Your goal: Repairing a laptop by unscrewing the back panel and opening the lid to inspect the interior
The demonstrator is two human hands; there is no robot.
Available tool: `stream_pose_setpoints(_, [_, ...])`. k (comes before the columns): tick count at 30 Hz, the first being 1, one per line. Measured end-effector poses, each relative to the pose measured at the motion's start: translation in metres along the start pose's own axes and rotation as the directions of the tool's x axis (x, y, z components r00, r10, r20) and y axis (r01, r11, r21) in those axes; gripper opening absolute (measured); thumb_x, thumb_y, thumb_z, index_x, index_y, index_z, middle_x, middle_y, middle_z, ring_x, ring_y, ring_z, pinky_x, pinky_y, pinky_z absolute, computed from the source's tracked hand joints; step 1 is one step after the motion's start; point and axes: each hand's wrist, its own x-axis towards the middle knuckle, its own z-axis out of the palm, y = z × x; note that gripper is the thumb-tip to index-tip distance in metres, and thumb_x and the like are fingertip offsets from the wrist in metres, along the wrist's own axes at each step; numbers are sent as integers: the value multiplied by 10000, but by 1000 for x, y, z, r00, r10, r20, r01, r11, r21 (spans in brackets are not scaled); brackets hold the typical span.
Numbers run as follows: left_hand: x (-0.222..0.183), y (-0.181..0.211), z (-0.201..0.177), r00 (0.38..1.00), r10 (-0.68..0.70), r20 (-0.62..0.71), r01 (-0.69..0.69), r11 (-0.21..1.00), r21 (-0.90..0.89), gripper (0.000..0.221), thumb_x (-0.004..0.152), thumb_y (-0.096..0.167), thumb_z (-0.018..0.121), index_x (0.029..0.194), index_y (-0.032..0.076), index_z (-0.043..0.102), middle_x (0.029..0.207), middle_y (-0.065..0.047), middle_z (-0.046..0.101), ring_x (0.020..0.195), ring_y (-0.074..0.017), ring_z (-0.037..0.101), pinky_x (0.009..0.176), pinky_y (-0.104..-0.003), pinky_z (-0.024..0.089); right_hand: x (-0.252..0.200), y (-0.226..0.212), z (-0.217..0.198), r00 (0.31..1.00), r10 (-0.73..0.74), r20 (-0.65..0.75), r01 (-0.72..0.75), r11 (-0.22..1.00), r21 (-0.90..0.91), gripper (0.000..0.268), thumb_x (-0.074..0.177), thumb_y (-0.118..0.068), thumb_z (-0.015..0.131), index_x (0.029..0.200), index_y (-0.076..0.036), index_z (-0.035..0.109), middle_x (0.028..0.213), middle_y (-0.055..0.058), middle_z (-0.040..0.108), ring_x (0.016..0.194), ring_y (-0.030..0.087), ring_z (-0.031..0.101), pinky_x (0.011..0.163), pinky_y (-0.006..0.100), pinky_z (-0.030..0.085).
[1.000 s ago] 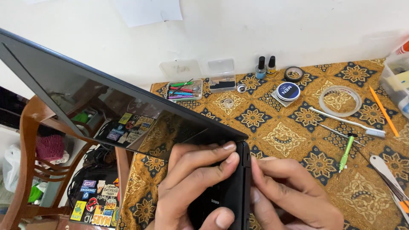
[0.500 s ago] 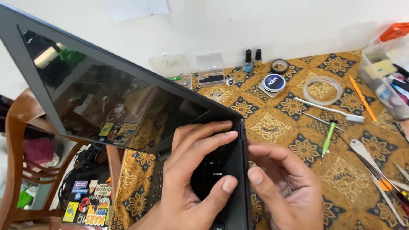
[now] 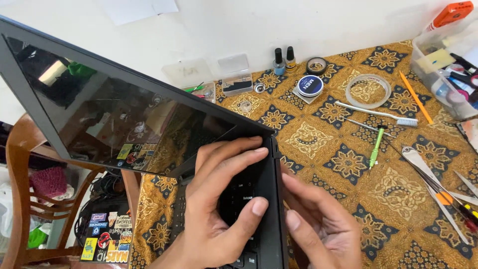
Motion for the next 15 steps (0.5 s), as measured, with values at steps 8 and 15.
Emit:
stream_pose_setpoints(8, [-2, 1, 1, 1000, 10, 17, -10, 1000, 0, 432, 1004, 343, 530, 1302, 43, 617, 1366, -181, 661, 1250, -322, 601, 1128, -449, 483, -1, -7, 1, 971, -227, 80, 240, 887, -394, 428, 906, -149, 620, 1292, 35, 642, 1478, 281, 614, 1427, 309, 589, 1224, 382, 405])
stream_pose_setpoints(15, [0, 7, -4, 1000, -28, -6, 28, 1000, 4, 465, 1035, 419, 464, 1297, 64, 613, 1372, -194, 661, 1270, -322, 605, 1132, -455, 484, -4, -10, 11, 964, -208, 163, 223, 971, -83, 468, 934, -139, 673, 1326, 104, 589, 1556, 361, 489, 1494, 413, 489, 1195, 505, 458])
